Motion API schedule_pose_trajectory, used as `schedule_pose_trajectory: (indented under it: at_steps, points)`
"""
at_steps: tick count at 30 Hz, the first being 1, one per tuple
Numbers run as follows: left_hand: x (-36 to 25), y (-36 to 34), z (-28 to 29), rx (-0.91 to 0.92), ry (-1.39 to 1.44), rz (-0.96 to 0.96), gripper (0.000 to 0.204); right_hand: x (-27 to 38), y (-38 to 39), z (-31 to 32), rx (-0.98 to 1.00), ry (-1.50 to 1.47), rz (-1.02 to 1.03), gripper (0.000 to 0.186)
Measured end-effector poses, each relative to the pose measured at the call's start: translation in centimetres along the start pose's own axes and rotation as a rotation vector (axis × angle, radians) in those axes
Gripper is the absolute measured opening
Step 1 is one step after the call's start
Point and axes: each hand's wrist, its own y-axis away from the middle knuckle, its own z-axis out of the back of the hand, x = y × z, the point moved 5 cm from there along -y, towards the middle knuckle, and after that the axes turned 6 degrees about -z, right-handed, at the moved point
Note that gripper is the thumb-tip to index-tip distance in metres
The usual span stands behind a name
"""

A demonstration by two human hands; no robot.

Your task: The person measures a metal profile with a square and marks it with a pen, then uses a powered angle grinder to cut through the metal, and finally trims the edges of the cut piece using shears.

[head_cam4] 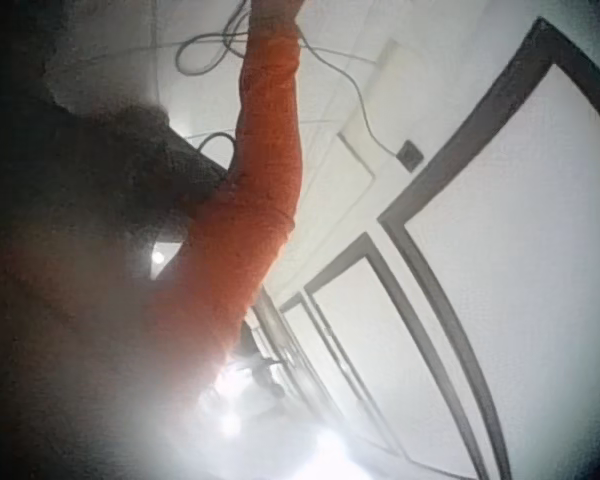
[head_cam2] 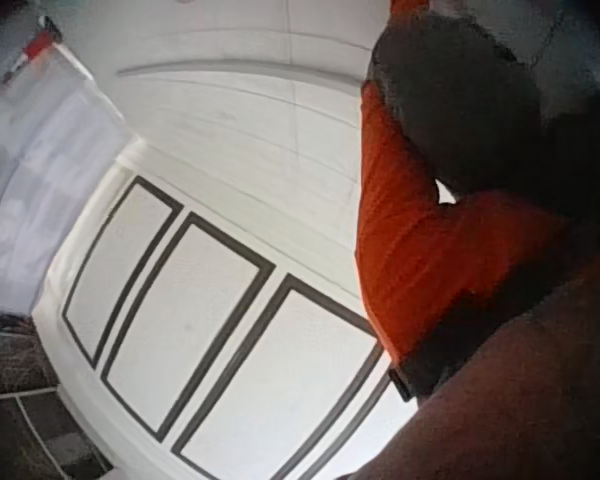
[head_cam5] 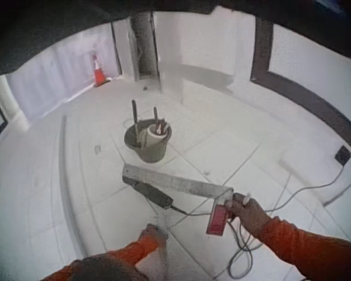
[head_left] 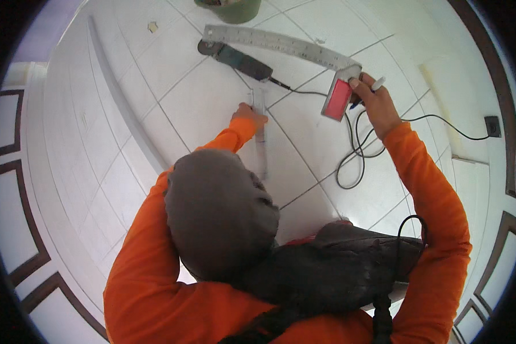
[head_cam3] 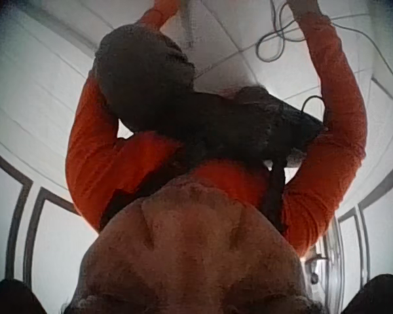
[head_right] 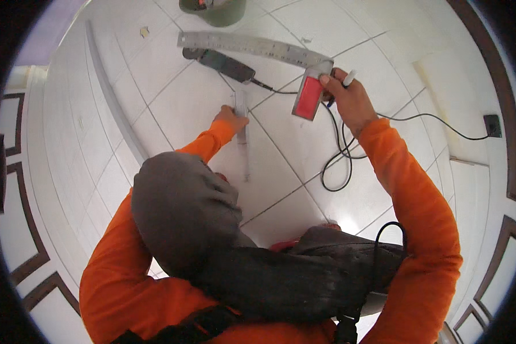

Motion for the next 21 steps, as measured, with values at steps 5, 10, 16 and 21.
schedule_pose_trajectory:
  at_steps: [5, 10, 16, 21]
  points:
    - [-0.4, -0.7, 3.6, 0.020, 0.270, -0.109, 0.076, 2.8, 3.2, 0.3, 0.037, 0.020, 0.046, 0.028]
    - [-14.6, 3.9, 16.0, 0.325, 0.449, -0.747, 0.040, 5.3, 4.8, 1.5, 0.043, 0.029, 0.211, 0.028]
    - [-24.3, 12.9, 24.3, 0.277, 0.490, -0.854, 0.031, 11.0, 5.4, 1.4, 0.026, -0.186, 0.472, 0.027]
    - [-25.8, 15.3, 24.5, 0.318, 0.813, -0.812, 0.036, 11.5, 5.2, 1.6, -0.029, -0.168, 0.473, 0.030]
